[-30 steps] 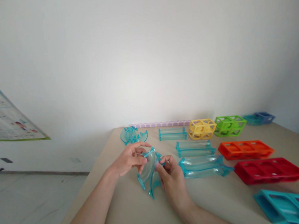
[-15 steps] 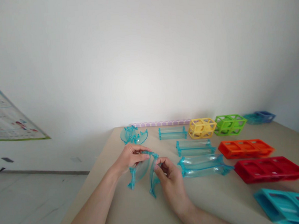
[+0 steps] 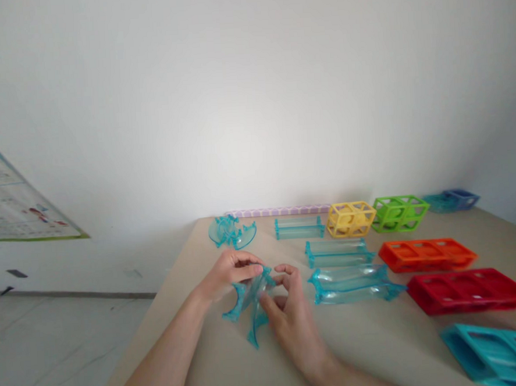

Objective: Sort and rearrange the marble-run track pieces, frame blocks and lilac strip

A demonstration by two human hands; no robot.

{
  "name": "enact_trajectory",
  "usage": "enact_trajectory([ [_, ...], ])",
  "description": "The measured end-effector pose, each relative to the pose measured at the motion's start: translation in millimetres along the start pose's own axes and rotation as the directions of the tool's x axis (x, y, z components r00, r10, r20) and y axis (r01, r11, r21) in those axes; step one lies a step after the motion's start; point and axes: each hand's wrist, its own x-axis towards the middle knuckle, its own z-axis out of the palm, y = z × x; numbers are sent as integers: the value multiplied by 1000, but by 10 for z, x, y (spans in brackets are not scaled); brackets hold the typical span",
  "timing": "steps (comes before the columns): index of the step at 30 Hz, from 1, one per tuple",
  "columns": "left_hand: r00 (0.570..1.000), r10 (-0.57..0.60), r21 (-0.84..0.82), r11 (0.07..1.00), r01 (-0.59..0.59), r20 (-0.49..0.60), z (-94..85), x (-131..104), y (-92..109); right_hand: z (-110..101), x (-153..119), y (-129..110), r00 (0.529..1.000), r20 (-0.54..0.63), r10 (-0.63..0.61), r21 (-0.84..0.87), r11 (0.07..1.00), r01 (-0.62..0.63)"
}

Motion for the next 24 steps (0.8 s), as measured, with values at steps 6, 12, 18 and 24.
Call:
enact_trajectory([
  [6, 983, -94, -77, 991, 107, 158, 27, 1, -2, -108, -46, -139, 905, 221, -364, -455, 782, 426],
  [12, 995, -99, -56, 993, 100, 25, -27, 63, -76, -142, -23, -196, 911, 289, -294, -535, 740, 408],
  [18, 960, 31, -234, 967, -99, -278, -131, 109, -88, -87, -61, -90, 969, 218, -118, -130, 980, 148],
  [24, 867, 98, -231, 944, -237, -489, -49, 88, -11, 30, -51, -22, 971, 210, 116, 414, 889, -196],
])
